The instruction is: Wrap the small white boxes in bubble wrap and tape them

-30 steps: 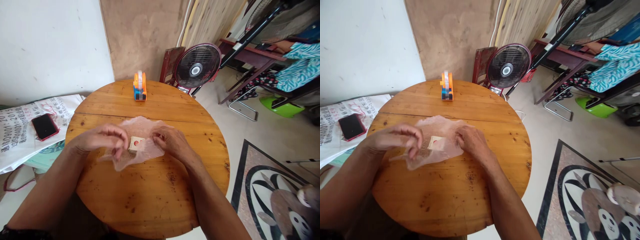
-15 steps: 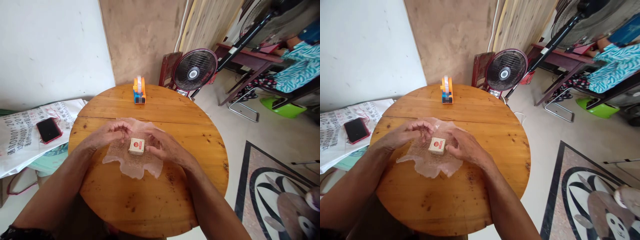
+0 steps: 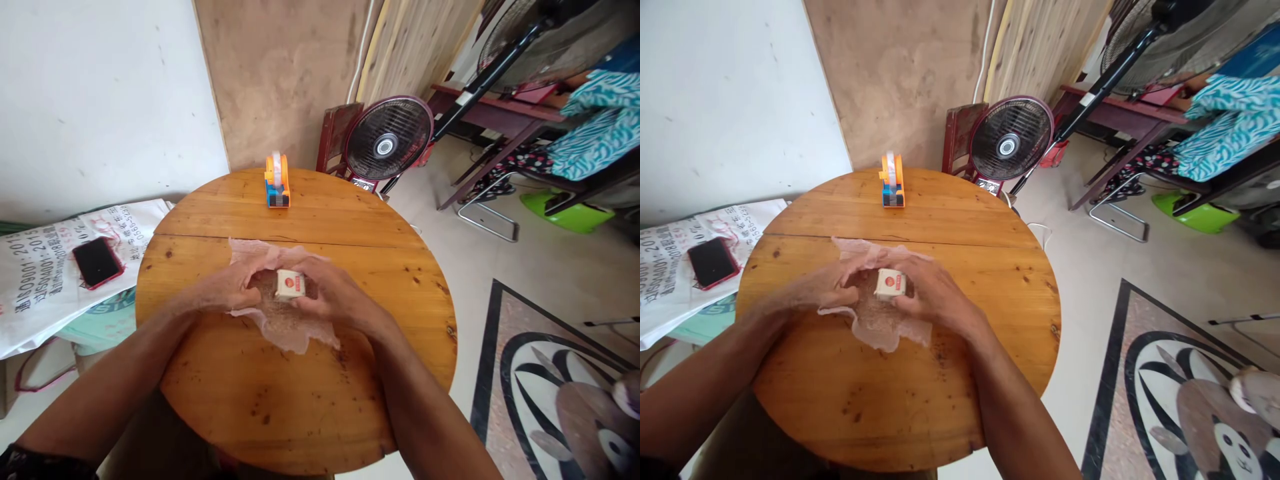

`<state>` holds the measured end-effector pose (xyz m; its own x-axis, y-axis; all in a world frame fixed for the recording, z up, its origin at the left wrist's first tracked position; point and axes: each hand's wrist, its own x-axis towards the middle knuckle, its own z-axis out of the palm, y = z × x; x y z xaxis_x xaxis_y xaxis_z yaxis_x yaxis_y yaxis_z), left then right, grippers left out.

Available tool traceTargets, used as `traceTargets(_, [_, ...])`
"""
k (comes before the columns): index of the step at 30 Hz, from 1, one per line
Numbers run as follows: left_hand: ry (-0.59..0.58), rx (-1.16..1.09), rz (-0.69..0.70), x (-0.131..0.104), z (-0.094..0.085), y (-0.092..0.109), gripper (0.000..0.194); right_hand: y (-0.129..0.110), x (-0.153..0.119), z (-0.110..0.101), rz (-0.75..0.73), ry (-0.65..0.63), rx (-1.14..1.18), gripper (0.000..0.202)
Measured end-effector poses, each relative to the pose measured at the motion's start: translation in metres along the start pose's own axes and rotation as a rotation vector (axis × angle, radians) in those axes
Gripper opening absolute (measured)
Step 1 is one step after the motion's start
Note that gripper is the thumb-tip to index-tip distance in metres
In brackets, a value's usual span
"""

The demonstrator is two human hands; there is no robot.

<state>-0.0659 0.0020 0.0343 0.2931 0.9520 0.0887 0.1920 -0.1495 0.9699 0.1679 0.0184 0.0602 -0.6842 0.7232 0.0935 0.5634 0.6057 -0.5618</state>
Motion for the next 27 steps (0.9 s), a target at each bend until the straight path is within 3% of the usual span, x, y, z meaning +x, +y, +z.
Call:
traceTargets(3, [-0.159, 0.284, 0.101, 0.002, 0.007, -0.006, 0.065, 0.010, -0.008, -0.024, 0.186, 0.055, -0.084, 0.028])
traceTargets(8, [-0.106, 0.442, 0.196, 0.004, 0.013, -0.021, 0.074, 0.040, -0.026, -0.053, 0.530, 0.068, -0.386, 0.022])
traceTargets(11, [-0.121, 0.551, 0.218, 0.003, 0.014, -0.023, 0.079, 0.058, -0.039, -0.061, 0.625, 0.027, -0.507, 0.037])
traceTargets(14, [-0.171, 0.765, 0.213, 0.003, 0.014, -0.020, 0.080, 0.056, -0.043, -0.064, 0.482, 0.147, -0.488, 0.054])
traceTargets(18, [-0.190, 0.904, 0.238, 0.004, 0.015, -0.019, 0.082, 0.016, -0.031, -0.046, 0.111, 0.385, -0.189, 0.031])
traceTargets(20, [-0.186, 0.912, 0.242, 0.005, 0.016, -0.020, 0.083, -0.006, -0.022, -0.027, -0.060, 0.287, 0.001, 0.021])
traceTargets(22, [-0.187, 0.903, 0.242, 0.005, 0.016, -0.020, 0.082, -0.017, -0.013, -0.006, -0.159, 0.143, 0.023, 0.024])
traceTargets(27, [-0.164, 0.937, 0.187, 0.005, 0.015, -0.023, 0.100, 0.003, 0.000, 0.023, -0.028, -0.088, -0.230, 0.081])
